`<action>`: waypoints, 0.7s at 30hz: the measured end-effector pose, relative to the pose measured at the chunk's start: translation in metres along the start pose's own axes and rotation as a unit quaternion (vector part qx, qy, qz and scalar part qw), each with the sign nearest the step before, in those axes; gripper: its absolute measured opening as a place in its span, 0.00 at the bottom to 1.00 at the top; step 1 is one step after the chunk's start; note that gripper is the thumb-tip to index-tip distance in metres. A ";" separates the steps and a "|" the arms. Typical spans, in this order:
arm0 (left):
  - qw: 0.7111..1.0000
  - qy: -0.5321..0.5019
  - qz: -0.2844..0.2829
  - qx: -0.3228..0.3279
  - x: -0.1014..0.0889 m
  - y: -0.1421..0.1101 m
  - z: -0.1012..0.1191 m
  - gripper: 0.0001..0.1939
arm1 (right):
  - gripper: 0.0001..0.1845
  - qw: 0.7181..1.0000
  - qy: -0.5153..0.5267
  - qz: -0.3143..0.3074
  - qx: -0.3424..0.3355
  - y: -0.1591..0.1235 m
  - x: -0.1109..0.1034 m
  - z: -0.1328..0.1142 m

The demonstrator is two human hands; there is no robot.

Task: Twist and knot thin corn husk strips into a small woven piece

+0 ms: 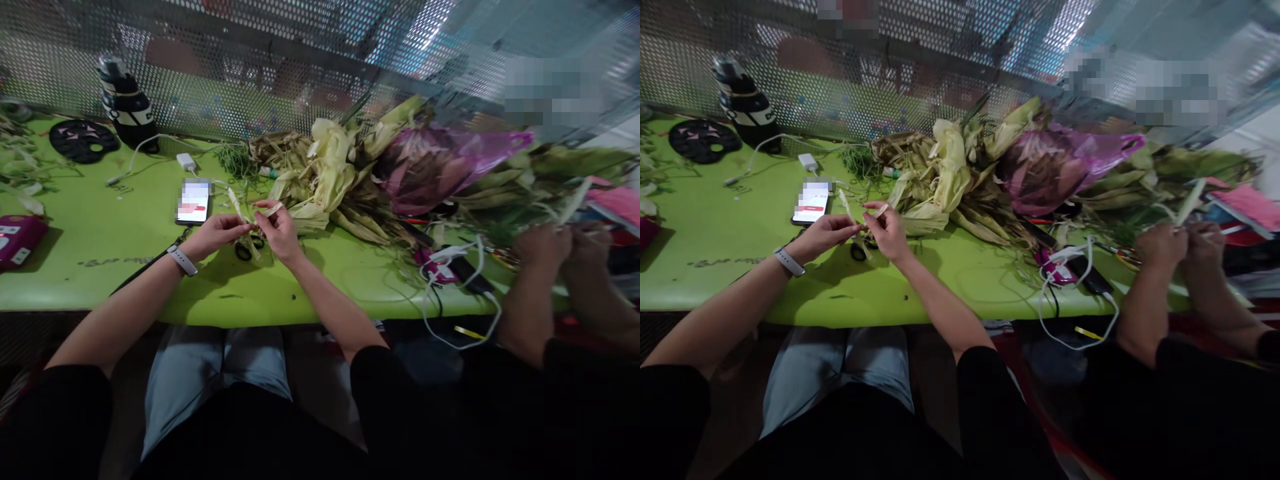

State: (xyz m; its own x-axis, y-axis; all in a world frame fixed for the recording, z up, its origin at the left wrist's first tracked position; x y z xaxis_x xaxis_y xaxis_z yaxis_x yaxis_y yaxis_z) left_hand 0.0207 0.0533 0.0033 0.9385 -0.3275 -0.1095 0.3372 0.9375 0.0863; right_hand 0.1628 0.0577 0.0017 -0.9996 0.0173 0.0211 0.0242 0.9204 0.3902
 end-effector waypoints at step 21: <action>0.988 -0.030 0.131 0.082 -0.017 0.008 -0.008 0.07 | 0.20 0.978 -0.142 -0.154 0.017 -0.008 0.018 0.012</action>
State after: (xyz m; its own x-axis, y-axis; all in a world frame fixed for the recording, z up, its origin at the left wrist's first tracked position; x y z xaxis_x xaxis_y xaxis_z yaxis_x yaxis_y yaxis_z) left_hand 0.0066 0.0674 -0.0019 0.9962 -0.0871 -0.0044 0.0852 0.9610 0.2632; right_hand 0.1446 0.0557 -0.0122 -0.9226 -0.1591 -0.3515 -0.2743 0.9111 0.3076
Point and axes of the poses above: each hand's wrist, its own y-axis towards the middle knuckle, its own x-axis out of the palm, z = x × y, the point moved 6 cm from there along y, towards the middle knuckle, and after that the axes turned 7 degrees about z, right-handed, at the moved point
